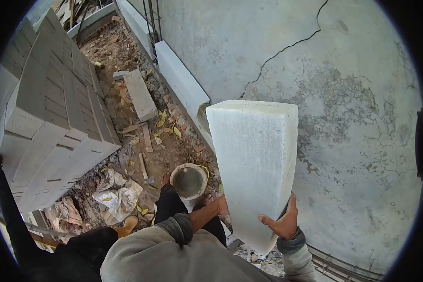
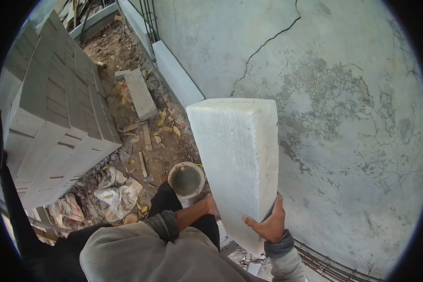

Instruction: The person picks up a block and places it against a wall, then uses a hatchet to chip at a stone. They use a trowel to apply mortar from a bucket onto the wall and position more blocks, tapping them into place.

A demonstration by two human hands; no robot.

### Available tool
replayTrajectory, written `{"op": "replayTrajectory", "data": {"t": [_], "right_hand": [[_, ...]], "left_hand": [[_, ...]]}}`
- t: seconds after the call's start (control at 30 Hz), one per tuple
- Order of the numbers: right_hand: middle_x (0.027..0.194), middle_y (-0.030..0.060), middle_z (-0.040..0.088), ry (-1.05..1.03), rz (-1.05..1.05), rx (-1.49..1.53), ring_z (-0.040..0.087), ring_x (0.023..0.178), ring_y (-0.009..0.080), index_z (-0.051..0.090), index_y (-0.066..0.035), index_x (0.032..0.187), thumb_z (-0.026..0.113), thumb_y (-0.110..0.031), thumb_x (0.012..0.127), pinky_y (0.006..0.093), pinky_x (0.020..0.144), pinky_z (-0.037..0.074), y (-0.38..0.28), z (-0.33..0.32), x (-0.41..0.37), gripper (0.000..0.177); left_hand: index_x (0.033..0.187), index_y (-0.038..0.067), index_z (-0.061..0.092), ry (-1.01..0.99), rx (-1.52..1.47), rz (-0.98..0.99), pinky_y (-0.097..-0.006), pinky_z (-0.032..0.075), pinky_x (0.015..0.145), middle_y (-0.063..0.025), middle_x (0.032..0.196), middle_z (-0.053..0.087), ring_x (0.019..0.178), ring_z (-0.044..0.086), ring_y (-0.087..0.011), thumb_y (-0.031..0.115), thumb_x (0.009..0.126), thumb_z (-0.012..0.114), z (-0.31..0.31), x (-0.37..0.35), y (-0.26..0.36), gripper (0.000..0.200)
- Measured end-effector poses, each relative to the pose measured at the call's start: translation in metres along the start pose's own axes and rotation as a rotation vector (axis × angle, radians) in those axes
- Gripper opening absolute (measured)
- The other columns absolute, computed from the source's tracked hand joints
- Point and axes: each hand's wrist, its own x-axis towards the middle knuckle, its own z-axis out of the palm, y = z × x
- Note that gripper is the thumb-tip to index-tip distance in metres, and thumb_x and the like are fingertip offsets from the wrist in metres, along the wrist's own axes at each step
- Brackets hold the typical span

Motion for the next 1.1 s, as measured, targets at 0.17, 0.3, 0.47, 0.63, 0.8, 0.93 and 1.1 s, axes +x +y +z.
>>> {"op": "replayTrajectory", "data": {"t": [0.17, 0.3, 0.47, 0.63, 0.8, 0.93, 1.1], "right_hand": [[0.116, 0.0256, 0.064, 0.084, -0.123, -0.261, 0.065, 0.108, 0.035, 0.039, 0.006, 0.14, 0.093, -0.021, 0.056, 0.0425, 0.094, 0.051, -0.016, 0.004, 0.045, 0.103], [0.122, 0.0243, 0.061, 0.116, -0.288, -0.53, 0.063, 0.11, 0.0382, 0.031, 0.0, 0.151, 0.091, -0.021, 0.058, 0.0442, 0.092, 0.052, -0.009, 0.023, 0.094, 0.113], [0.113, 0.0189, 0.059, 0.01, -0.249, -0.667, 0.062, 0.101, 0.04, 0.021, -0.022, 0.159, 0.088, -0.023, 0.063, 0.048, 0.085, 0.053, 0.044, 0.052, 0.142, 0.117], [0.11, 0.0198, 0.057, -0.039, -0.169, -0.769, 0.063, 0.096, 0.043, 0.014, -0.036, 0.159, 0.086, -0.026, 0.065, 0.0514, 0.081, 0.053, 0.097, 0.076, 0.189, 0.119], [0.111, 0.0223, 0.055, -0.101, -0.092, -0.812, 0.062, 0.097, 0.0479, 0.01, -0.038, 0.159, 0.083, -0.032, 0.067, 0.0548, 0.081, 0.052, 0.132, 0.093, 0.223, 0.118], [0.114, 0.0224, 0.054, -0.133, -0.068, -0.808, 0.062, 0.098, 0.0482, 0.008, -0.041, 0.158, 0.083, -0.033, 0.067, 0.0572, 0.084, 0.05, 0.159, 0.115, 0.239, 0.118], [0.117, 0.0217, 0.054, -0.169, -0.037, -0.834, 0.063, 0.097, 0.0468, 0.005, -0.044, 0.157, 0.083, -0.034, 0.066, 0.0577, 0.085, 0.05, 0.189, 0.147, 0.261, 0.121]], "left_hand": [[0.148, 0.006, 0.04, 0.09, 0.237, 0.023, -0.0569, 0.045, 0.105, -0.0214, 0.148, 0.046, 0.135, 0.047, -0.0351, 0.064, 0.096, 0.044, 0.009, 0.039, 0.015, 0.078], [0.156, 0.011, 0.026, 0.267, 0.233, -0.272, -0.0679, 0.035, 0.106, -0.023, 0.161, 0.02, 0.146, 0.021, -0.0462, 0.074, 0.091, 0.042, -0.073, 0.006, -0.018, 0.092], [0.154, 0.015, 0.032, 0.751, 0.081, 0.115, -0.068, 0.032, 0.107, -0.0198, 0.158, 0.03, 0.146, 0.026, -0.0377, 0.062, 0.093, 0.053, -0.173, -0.136, -0.019, 0.079], [0.155, 0.016, 0.03, 1.243, -0.081, 0.524, -0.0606, 0.036, 0.103, -0.0161, 0.153, 0.04, 0.143, 0.033, -0.0336, 0.057, 0.094, 0.051, -0.214, -0.281, -0.114, 0.077], [0.149, 0.015, 0.039, 1.575, -0.357, 0.467, -0.0559, 0.04, 0.098, -0.0141, 0.145, 0.049, 0.128, 0.047, -0.0318, 0.056, 0.09, 0.053, -0.189, -0.322, -0.295, 0.074], [0.137, 0.018, 0.053, 1.602, -0.345, 0.408, -0.0507, 0.044, 0.089, -0.0106, 0.126, 0.062, 0.108, 0.058, -0.0288, 0.053, 0.089, 0.055, -0.13, -0.275, -0.385, 0.06], [0.118, 0.015, 0.065, 1.686, 0.275, 0.261, -0.041, 0.051, 0.076, -0.0117, 0.107, 0.07, 0.084, 0.065, -0.0309, 0.039, 0.091, 0.059, -0.155, -0.224, -0.485, 0.036]]}}
